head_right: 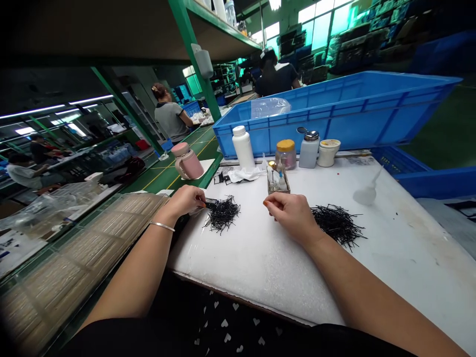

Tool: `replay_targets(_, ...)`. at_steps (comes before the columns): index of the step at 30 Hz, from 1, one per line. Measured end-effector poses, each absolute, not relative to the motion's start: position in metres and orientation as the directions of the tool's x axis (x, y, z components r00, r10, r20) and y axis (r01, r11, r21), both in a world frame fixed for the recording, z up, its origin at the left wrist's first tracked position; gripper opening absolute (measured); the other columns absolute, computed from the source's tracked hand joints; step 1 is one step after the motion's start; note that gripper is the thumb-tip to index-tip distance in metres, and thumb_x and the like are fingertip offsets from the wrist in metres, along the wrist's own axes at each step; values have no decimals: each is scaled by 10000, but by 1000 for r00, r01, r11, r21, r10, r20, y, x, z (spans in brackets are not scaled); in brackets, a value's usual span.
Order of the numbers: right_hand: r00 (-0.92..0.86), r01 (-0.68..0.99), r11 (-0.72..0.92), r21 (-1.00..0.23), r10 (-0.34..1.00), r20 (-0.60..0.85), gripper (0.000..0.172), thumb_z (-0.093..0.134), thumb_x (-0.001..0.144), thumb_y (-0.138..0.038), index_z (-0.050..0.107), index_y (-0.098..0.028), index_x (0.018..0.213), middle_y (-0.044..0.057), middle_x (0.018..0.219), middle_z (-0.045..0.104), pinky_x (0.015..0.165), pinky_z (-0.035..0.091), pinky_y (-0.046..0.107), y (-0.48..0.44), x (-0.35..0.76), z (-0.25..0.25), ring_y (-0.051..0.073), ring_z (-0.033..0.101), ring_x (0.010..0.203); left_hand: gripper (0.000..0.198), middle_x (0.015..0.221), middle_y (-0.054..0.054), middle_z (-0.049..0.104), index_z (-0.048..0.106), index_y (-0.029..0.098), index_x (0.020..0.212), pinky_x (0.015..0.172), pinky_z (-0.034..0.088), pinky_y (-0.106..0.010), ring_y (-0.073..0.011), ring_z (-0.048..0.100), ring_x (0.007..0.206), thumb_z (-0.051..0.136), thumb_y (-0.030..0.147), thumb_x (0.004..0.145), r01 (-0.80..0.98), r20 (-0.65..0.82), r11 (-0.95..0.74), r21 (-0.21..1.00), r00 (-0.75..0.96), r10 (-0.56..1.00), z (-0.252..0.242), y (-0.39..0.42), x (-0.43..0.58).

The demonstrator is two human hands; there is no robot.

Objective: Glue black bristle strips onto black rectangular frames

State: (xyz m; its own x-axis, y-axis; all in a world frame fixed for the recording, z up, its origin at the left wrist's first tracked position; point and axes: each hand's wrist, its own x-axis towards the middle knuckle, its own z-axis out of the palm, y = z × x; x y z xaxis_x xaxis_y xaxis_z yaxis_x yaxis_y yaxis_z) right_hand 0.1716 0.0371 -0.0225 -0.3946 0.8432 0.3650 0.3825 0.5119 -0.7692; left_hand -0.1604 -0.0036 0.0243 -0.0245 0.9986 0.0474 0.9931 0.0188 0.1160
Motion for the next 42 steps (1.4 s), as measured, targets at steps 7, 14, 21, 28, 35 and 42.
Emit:
replay_targets(7, -389, 323, 492, -809, 848, 360, 163, 599, 834, -277, 703, -173, 763, -21, 553, 617, 572, 441, 257, 34, 173, -19, 117, 582, 494, 70, 809, -45, 693, 695, 191, 756, 671, 421, -282, -192, 607, 762, 643, 236, 772, 966, 330, -36, 256, -53, 943, 43, -13, -129)
replay_targets(14, -395, -66, 220, -973, 890, 228, 362, 661, 808, -460, 699, -151, 994, 51, 783, 693, 485, 434, 225, 32, 174, -8, 110, 587, 546, 262, 732, 3, 631, 650, 163, 806, 614, 542, -243, -122, 598, 652, 804, 322, 665, 115, 130, -123, 986, -56, 990, 40, -10, -37)
replay_targets(21, -292, -143, 248, -958, 914, 280, 279, 624, 839, -409, 651, -135, 798, 32, 713, 642, 489, 414, 216, 42, 193, 2, 98, 559, 537, 248, 784, -15, 664, 638, 148, 831, 640, 550, -209, -118, 642, 708, 798, 286, 702, -56, 14, -6, 998, 143, 990, 28, 12, 15)
replay_targets(28, -377, 304, 411, -860, 881, 287, 200, 523, 869, -243, 678, -163, 772, -15, 604, 594, 516, 364, 232, 46, 210, 12, 102, 513, 539, 257, 907, -87, 725, 693, 146, 966, 663, 542, -241, -172, 678, 774, 727, 323, 784, 204, -97, 10, 979, 419, 903, 20, 20, 10)
replay_targets(35, -504, 452, 501, -739, 826, 252, 230, 500, 865, -198, 707, -161, 772, -16, 619, 593, 557, 322, 235, 48, 212, 11, 90, 490, 575, 246, 928, -95, 733, 733, 152, 944, 696, 529, -242, -173, 670, 806, 690, 357, 814, 258, -189, 68, 964, 482, 855, 6, 18, -1)
replay_targets(42, -454, 284, 392, -875, 859, 238, 215, 545, 864, -288, 717, -164, 833, -13, 635, 581, 515, 364, 220, 49, 212, 10, 87, 478, 528, 212, 729, -63, 712, 757, 163, 774, 626, 498, -256, -180, 632, 707, 704, 367, 793, 251, 93, -165, 954, 275, 957, 5, 10, 5)
